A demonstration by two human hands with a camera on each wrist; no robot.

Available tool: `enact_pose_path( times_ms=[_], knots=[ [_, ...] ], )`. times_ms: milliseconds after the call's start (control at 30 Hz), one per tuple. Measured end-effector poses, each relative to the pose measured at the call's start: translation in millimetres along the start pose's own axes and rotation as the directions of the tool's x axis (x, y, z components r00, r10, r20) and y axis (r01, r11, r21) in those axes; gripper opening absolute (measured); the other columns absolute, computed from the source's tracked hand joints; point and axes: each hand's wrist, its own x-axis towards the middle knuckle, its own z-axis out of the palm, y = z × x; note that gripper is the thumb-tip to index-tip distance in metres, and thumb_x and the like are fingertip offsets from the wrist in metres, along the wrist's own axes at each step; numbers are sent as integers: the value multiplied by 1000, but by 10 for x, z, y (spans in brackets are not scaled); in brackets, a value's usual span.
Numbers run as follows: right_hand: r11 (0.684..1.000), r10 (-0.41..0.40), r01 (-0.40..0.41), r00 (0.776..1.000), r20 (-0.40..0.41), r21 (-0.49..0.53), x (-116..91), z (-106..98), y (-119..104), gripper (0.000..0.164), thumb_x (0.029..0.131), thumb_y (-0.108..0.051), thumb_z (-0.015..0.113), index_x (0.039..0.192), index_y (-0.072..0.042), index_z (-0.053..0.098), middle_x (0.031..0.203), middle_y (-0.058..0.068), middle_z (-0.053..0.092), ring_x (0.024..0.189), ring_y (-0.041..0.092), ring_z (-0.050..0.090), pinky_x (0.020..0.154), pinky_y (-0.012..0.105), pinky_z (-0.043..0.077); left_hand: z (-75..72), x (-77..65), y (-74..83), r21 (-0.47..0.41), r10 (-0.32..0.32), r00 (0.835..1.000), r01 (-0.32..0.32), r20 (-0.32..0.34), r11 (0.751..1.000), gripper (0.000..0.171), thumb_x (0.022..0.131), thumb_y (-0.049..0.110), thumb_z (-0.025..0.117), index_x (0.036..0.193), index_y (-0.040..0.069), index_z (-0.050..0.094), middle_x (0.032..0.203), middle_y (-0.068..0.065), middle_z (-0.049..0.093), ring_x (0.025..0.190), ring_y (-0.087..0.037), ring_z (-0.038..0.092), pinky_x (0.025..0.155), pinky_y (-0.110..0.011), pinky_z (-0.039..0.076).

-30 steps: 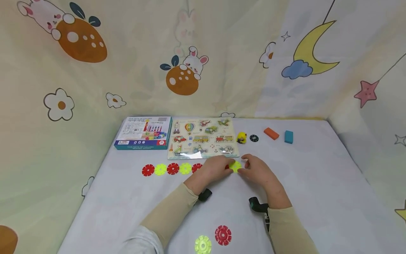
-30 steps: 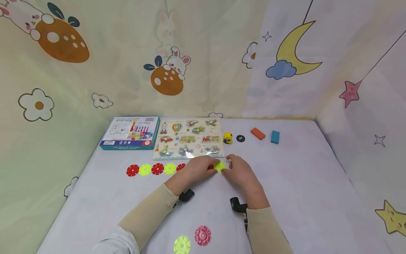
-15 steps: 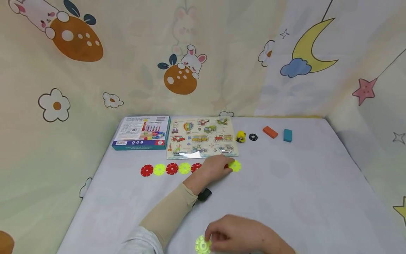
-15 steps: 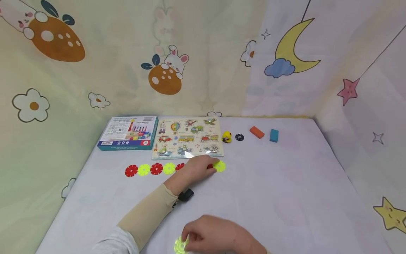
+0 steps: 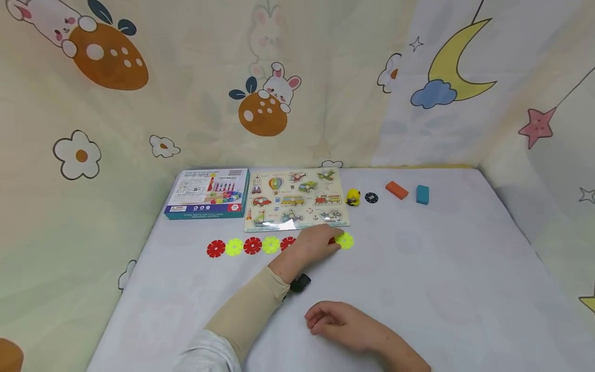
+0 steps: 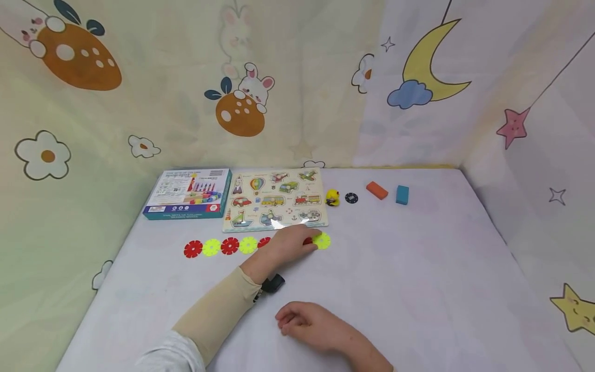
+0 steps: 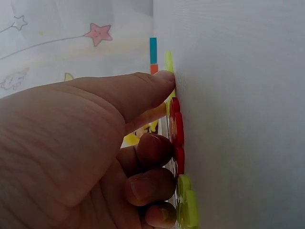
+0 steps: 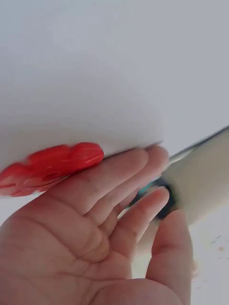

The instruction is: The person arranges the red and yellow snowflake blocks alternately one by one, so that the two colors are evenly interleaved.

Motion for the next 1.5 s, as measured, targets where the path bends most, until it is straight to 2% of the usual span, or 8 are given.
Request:
enact_pose_path(
  times_ms=[167, 300, 433, 633, 833, 967, 1233, 1500],
  knots=[
    [958, 67, -151, 945, -320, -244, -126, -245, -69, 15, 90, -19, 63, 104, -13, 63, 85, 0, 60, 73, 14, 58, 65, 23, 48, -14, -4, -4, -10, -16, 1000, 16, 2, 1000, 42, 91, 37, 61, 130, 22, 58, 108, 7, 62, 87, -8, 50, 81, -25, 43],
    [790, 194, -438, 842, -503, -429, -218, -234, -150, 31, 73, -33, 79, 92, -16, 60, 68, -2, 49, 59, 13, 47, 51, 27, 40, -9, -27, -14, -5, -34, 999, 34, 18, 999, 43, 91, 37, 61, 131, 23, 57, 107, 7, 62, 87, -9, 50, 79, -24, 43],
    [642, 288, -581, 788, -544, -500, -286, -141, -164, 40, 65, -40, 83, 82, -15, 56, 69, -4, 48, 62, 12, 46, 53, 29, 40, 5, -15, -13, -11, -15, 1000, 15, 9, 1000, 42, 91, 37, 60, 131, 23, 57, 106, 7, 62, 86, -9, 49, 78, -24, 43],
    [649, 236, -549, 803, -547, -527, -294, -30, -162, 29, 70, -28, 79, 69, -17, 52, 68, -5, 45, 59, 11, 43, 53, 27, 38, -12, -6, -1, -22, -15, 1000, 15, 1, 1000, 42, 91, 37, 61, 130, 22, 58, 107, 7, 62, 86, -9, 50, 78, -23, 43],
    [582, 362, -647, 749, -555, -493, -305, 6, -232, 48, 60, -35, 87, 85, -12, 54, 71, -1, 47, 65, 14, 46, 57, 31, 41, -12, 1, 26, -18, -11, 1000, 11, 11, 1000, 42, 92, 36, 60, 131, 22, 57, 111, 7, 62, 89, -9, 50, 81, -24, 43],
    [630, 380, -618, 774, -506, -471, -302, -39, -189, 47, 59, -36, 87, 82, -14, 52, 68, -2, 49, 65, 15, 47, 57, 31, 41, -15, -4, 22, -10, -19, 1000, 19, 14, 1000, 43, 92, 36, 60, 132, 22, 56, 111, 7, 62, 89, -9, 50, 83, -25, 43],
    [858, 269, -363, 921, -282, -365, -379, -316, -374, 24, 76, -25, 78, 87, -20, 57, 74, -4, 56, 65, 13, 54, 55, 28, 46, -14, -13, 31, -13, -6, 1000, 6, -1, 1000, 41, 91, 35, 61, 130, 22, 58, 108, 6, 62, 87, -9, 50, 80, -24, 43],
    [859, 227, -382, 882, -413, -342, -445, -991, -947, 44, 79, -20, 76, 120, -24, 60, 102, 2, 59, 82, 19, 59, 66, 33, 51, -25, -17, 18, -26, -25, 1000, 26, 17, 999, 43, 91, 37, 61, 131, 23, 56, 111, 6, 61, 89, -10, 50, 81, -25, 43]
  ],
)
